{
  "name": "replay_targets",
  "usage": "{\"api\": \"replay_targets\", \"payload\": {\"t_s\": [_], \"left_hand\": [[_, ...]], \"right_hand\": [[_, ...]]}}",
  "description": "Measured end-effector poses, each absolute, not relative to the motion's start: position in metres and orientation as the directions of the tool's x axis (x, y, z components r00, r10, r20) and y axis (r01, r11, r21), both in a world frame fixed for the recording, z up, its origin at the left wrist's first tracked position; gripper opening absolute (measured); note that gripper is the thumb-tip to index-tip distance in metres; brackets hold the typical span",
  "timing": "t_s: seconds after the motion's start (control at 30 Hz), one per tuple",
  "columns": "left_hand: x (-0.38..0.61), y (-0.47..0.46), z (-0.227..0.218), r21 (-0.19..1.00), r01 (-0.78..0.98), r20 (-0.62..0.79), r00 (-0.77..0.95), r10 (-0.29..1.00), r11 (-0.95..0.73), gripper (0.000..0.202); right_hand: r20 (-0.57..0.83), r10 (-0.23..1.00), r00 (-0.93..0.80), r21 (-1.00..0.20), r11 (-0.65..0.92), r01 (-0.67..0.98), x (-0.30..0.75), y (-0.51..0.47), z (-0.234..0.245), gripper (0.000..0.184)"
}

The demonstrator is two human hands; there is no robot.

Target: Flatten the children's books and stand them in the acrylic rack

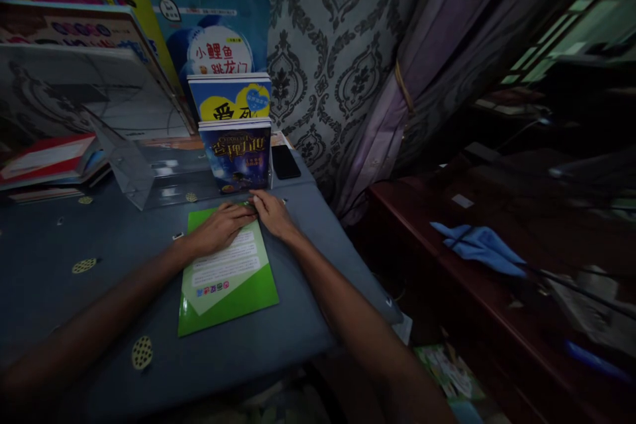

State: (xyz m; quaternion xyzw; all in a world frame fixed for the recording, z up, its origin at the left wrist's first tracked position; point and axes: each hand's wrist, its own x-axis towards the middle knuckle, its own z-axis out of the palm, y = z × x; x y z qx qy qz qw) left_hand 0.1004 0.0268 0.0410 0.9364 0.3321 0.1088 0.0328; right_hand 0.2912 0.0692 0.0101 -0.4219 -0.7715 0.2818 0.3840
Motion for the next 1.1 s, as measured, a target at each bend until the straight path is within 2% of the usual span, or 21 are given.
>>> {"api": "replay_targets", "payload": {"t_s": [0.23,0.73,1.1], "left_hand": [[0.107,0.013,0.044,0.121,0.599,0.170,0.773,0.611,-0.791,0.043],[0.116,-0.020,0.041,0.117,0.451,0.200,0.862,0.466,-0.885,0.036],[0.122,-0.058,0.044,0.137,0.363,0.133,0.915,0.381,-0.921,0.053]], "right_hand": [[0.354,0.863,-0.360,-0.736,0.494,0.463,0.290,0.068,0.010,0.036],[0.336,0.868,-0.367,-0.723,0.487,0.491,0.290,0.066,0.014,0.035],[0.342,0.865,-0.368,-0.722,0.492,0.486,0.289,0.067,0.012,0.035]]}}
